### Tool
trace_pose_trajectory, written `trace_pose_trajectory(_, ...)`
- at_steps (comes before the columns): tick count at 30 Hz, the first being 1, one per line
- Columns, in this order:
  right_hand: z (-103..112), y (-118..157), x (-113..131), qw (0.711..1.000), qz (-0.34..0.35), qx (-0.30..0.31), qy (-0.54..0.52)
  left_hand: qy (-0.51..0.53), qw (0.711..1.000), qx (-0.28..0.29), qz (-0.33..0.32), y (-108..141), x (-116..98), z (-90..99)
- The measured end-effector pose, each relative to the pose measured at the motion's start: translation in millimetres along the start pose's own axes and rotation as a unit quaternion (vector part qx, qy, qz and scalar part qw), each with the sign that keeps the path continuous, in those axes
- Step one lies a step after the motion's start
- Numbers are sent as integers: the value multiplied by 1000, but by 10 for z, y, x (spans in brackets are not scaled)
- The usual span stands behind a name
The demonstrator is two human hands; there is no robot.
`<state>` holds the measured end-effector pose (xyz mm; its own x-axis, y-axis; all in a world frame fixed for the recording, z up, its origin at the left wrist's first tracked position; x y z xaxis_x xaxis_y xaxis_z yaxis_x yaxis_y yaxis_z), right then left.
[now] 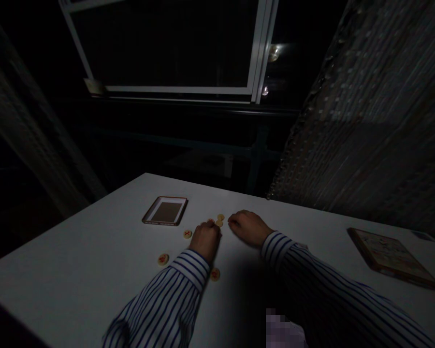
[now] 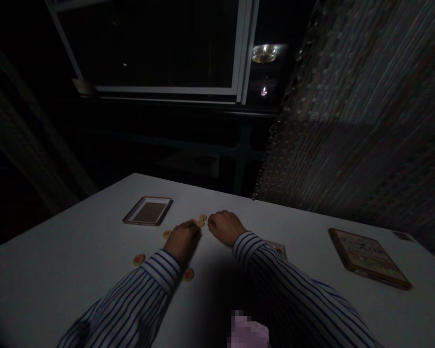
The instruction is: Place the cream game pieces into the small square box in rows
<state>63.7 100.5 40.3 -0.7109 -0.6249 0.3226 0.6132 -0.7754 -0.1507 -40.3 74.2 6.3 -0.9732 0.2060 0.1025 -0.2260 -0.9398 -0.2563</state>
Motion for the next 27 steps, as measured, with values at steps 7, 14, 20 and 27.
trace_pose_trajectory(7,13,12,-11,1000,-13,12,-6,41,999,-6,17,0,15,10)
trace_pose_trajectory(14,75,22,42,998,14,-24,-50,334,934,-40,117,56,250,28)
trace_pose_trajectory(20,106,22,176,991,64,-52,-108,609,778,-5,153,61,352,-74)
trace_pose_trajectory(27,97,15,337,981,97,-66,-155,706,683,21,189,81,350,-172)
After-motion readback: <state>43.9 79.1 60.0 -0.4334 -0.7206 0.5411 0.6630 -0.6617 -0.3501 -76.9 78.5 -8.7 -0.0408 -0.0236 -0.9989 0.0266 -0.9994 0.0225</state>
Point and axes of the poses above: each hand's wrist, its own y-axis away from the middle knuckle, its own z-axis out of the back of the hand, x = y × z, the point moved 6 cm from there along -y, towards the middle knuckle, and after that the axes turned 13 degrees about -y, right-handed, at the moved point
